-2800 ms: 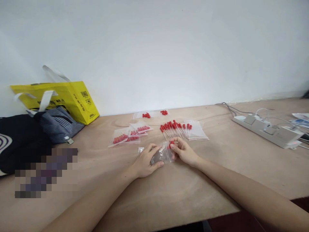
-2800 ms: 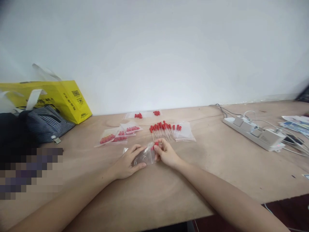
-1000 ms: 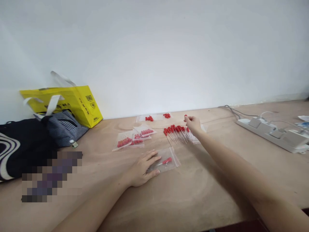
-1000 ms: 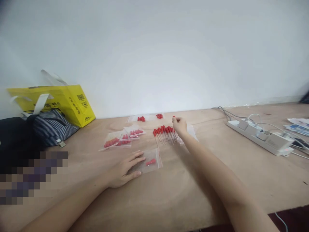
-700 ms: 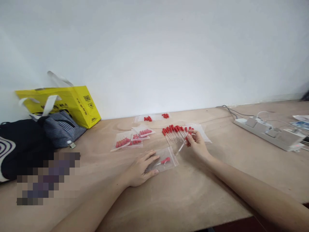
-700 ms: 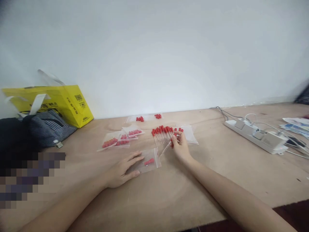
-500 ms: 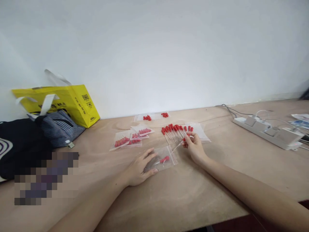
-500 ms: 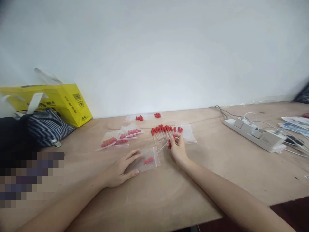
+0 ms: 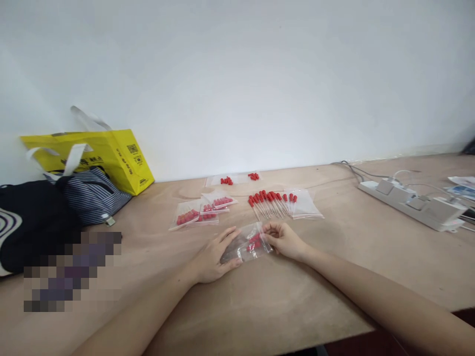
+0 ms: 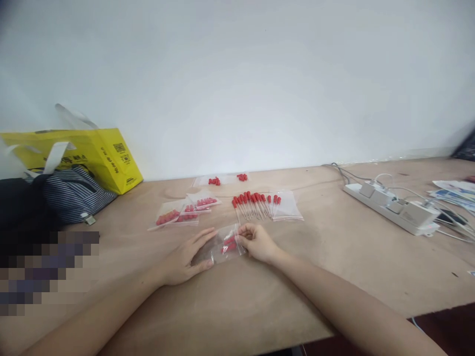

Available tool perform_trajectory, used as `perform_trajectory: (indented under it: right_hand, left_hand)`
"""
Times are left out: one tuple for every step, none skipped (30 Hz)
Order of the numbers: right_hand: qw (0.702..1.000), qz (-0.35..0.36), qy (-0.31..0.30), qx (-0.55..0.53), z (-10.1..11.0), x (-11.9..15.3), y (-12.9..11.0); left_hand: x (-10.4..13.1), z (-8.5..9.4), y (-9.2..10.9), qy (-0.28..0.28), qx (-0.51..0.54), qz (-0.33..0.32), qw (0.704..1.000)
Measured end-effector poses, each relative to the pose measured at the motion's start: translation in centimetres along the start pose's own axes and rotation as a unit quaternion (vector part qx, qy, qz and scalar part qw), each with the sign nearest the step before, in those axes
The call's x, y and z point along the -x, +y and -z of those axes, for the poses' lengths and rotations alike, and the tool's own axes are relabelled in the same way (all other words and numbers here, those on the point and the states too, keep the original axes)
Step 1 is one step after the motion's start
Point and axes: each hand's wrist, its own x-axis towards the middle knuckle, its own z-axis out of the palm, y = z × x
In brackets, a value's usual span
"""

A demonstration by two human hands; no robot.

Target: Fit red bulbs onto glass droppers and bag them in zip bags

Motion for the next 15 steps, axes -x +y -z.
perform_trajectory:
  right_hand:
    - [1.000, 0.007, -0.019, 0.020, 0.0, 0.0, 0.0]
    - [0.998, 0.020, -0.042, 0.040, 0.1, 0.0, 0.0]
    - [0.995, 0.037, -0.066, 0.058, 0.2, 0.0, 0.0]
    - [0.992, 0.052, -0.086, 0.076, 0.3, 0.0, 0.1]
    - [0.989, 0.060, -0.099, 0.092, 0.5, -0.1, 0.1]
    - [0.987, 0.059, -0.097, 0.114, 0.7, -0.2, 0.1]
    - [0.985, 0.052, -0.075, 0.148, 1.0, -0.5, 0.0]
    - [0.980, 0.043, -0.036, 0.193, 1.4, -0.8, -0.1]
    - [0.970, 0.036, 0.011, 0.241, 1.8, -1.3, -0.3]
    - [0.952, 0.036, 0.065, 0.298, 2.2, -2.0, -0.5]
    - [0.938, 0.036, 0.101, 0.331, 2.5, -2.7, -0.8]
    - [0.929, 0.035, 0.120, 0.348, 2.7, -3.5, -1.1]
    - [0.922, 0.034, 0.133, 0.363, 2.7, -4.4, -1.5]
    - [0.914, 0.031, 0.144, 0.377, 2.5, -5.3, -1.8]
    - [0.908, 0.027, 0.150, 0.391, 2.1, -6.2, -2.2]
  left_hand:
    - [0.0, 0.0, 0.0, 0.000, -0.001, -0.001, 1.000]
    - [0.0, 0.0, 0.0, 0.001, -0.001, -0.001, 1.000]
    - [0.0, 0.0, 0.0, 0.001, -0.002, -0.001, 1.000]
    - [0.0, 0.0, 0.0, 0.002, -0.003, -0.001, 1.000]
    - [0.0, 0.0, 0.0, 0.003, -0.003, -0.001, 1.000]
    - [0.0, 0.0, 0.0, 0.004, -0.003, -0.001, 1.000]
    - [0.0, 0.0, 0.0, 0.005, -0.002, -0.003, 1.000]
    - [0.0, 0.0, 0.0, 0.006, -0.001, -0.004, 1.000]
    - [0.0, 0.0, 0.0, 0.006, 0.001, -0.005, 1.000]
    - [0.0, 0.1, 0.1, 0.006, 0.003, -0.005, 1.000]
    - [0.0, 0.1, 0.1, 0.006, 0.004, -0.004, 1.000]
    - [0.0, 0.1, 0.2, 0.005, 0.005, -0.002, 1.000]
    - [0.0, 0.2, 0.2, 0.003, 0.006, 0.001, 1.000]
    - [0.0, 0.2, 0.2, 0.002, 0.006, 0.003, 1.000]
    - [0.0, 0.2, 0.2, 0.001, 0.006, 0.004, 1.000]
